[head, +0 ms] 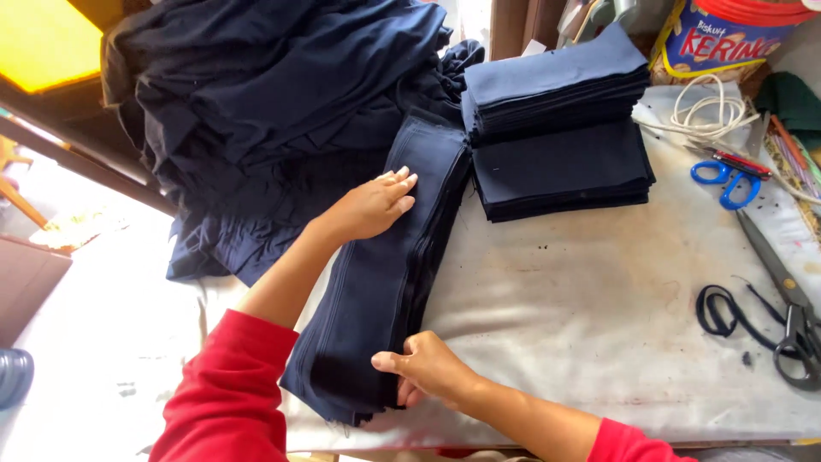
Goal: The person cuts a piece of dark blue fabric into smaller rectangular pieces using a pair of scissors. They fold the fabric, cut it, and then stack the cut pieces on the table.
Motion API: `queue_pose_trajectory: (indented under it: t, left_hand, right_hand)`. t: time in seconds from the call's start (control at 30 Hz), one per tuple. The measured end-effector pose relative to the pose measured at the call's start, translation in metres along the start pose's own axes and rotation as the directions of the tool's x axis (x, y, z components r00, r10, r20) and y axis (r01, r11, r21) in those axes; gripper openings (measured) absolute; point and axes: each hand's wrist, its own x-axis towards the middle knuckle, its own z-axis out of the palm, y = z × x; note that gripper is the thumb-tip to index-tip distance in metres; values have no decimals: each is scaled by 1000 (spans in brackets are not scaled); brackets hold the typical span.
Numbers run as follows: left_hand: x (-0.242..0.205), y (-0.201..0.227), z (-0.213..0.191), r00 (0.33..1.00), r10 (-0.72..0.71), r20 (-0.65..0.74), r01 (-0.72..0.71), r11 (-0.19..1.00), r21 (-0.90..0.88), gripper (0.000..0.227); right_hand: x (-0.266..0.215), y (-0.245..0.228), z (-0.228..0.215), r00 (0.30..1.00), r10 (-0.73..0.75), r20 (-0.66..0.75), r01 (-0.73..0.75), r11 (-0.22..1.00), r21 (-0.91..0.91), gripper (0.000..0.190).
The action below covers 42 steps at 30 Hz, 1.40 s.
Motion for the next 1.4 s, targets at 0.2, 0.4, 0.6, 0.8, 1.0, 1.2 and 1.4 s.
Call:
queue_pose_trajectory:
  t: [0.2, 0.4, 0.6, 0.8, 1.0, 1.2, 1.4]
  left_hand:
    - [11, -18, 44, 958, 213, -193, -154, 947, 282, 73]
    - [-21, 17, 62, 865, 220, -452, 27, 877, 479, 68]
    - [-136, 96, 101, 908, 318, -272, -138, 841, 523, 69]
    - [-130, 76, 82, 766, 157, -623, -152, 986, 62, 11]
    - [-115, 77, 71, 895, -250, -371, 272, 962, 8, 26]
    - [-110, 77, 71, 912, -280, -299, 313, 947, 69, 13]
    - [-116, 93, 49, 881, -414, -231, 404, 910, -90, 12]
  right_hand:
    - [12, 15, 37, 989, -41, 142, -8, 945, 327, 39]
    - [9, 44, -1, 953, -213, 215, 279, 894, -352, 43]
    - [-50, 96, -83, 962, -269, 35, 271, 942, -198, 34]
    - [-40, 174, -160, 878, -305, -370, 404, 885, 230, 20]
    - [-61, 170, -166, 829, -303, -470, 517, 734, 439, 30]
    - [-61, 172, -168, 830, -332, -449, 533, 710, 460, 27]
    - [-66, 167, -167, 837, -326, -440, 520, 723, 454, 30]
